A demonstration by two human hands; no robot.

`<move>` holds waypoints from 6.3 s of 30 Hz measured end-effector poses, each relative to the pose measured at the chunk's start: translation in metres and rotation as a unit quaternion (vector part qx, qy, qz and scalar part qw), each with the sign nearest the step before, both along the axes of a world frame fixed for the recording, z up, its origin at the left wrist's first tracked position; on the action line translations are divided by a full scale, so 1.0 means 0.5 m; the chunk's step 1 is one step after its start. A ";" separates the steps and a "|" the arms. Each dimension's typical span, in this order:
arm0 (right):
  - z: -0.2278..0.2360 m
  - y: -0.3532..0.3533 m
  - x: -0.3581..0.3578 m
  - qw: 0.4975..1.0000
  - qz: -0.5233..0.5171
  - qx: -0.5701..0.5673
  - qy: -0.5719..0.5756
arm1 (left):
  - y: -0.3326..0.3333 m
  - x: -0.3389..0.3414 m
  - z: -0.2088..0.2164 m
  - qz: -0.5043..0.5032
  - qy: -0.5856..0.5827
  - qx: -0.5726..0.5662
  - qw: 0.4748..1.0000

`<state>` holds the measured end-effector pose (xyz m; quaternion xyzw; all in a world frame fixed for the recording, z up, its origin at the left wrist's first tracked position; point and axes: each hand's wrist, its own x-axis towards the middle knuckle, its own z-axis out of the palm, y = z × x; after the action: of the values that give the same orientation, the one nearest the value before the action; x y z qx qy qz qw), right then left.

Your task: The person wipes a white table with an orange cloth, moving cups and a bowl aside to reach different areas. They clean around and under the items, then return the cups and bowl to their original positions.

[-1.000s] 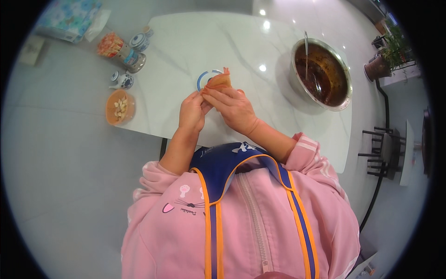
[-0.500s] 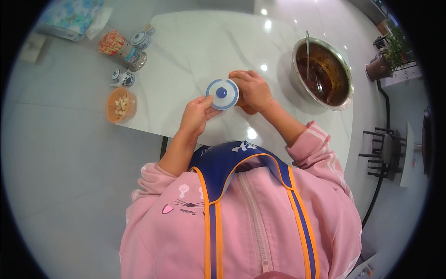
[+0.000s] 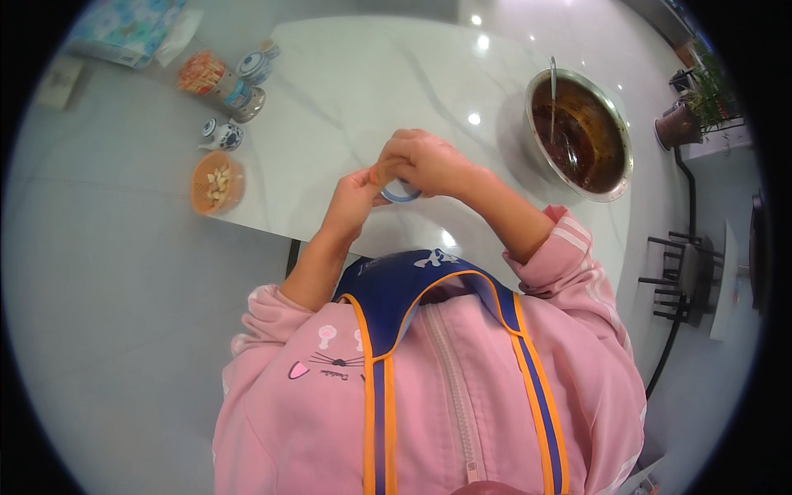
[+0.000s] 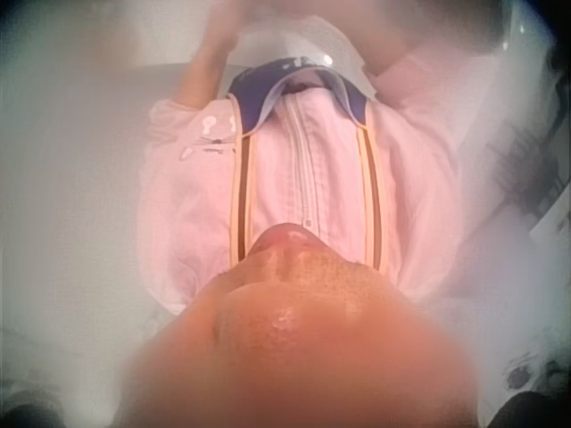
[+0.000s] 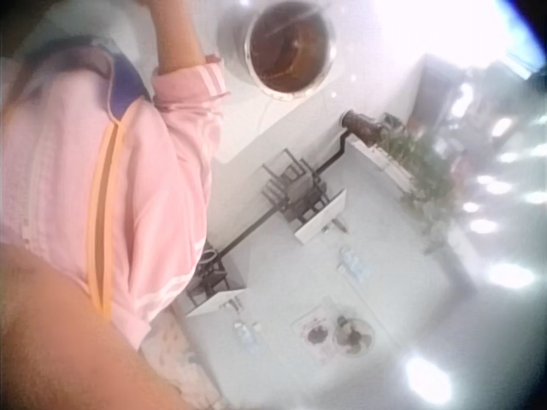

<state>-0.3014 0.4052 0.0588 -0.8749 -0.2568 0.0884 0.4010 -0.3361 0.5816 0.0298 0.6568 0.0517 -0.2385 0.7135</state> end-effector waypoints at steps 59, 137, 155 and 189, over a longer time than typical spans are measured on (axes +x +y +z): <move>-0.300 -0.145 -0.072 0.872 -0.339 -0.348 -0.057 | 0.451 -0.330 0.023 0.340 0.023 -0.144 0.929; -0.109 0.062 -0.081 0.964 -0.115 0.236 0.040 | 0.071 -0.133 -0.068 0.389 0.095 -0.132 0.907; -0.211 -0.008 -0.036 0.954 -0.163 -0.118 -0.222 | 0.092 -0.184 -0.101 0.374 0.061 -0.092 0.921; -0.024 0.890 -0.705 0.852 0.311 0.094 0.411 | 0.658 -1.022 -0.027 0.624 -0.087 0.006 0.777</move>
<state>-0.6538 0.8503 0.0468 -0.5919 -0.3343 0.5351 0.5016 -0.8472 0.9106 0.0165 0.5030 0.3888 0.3174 0.7036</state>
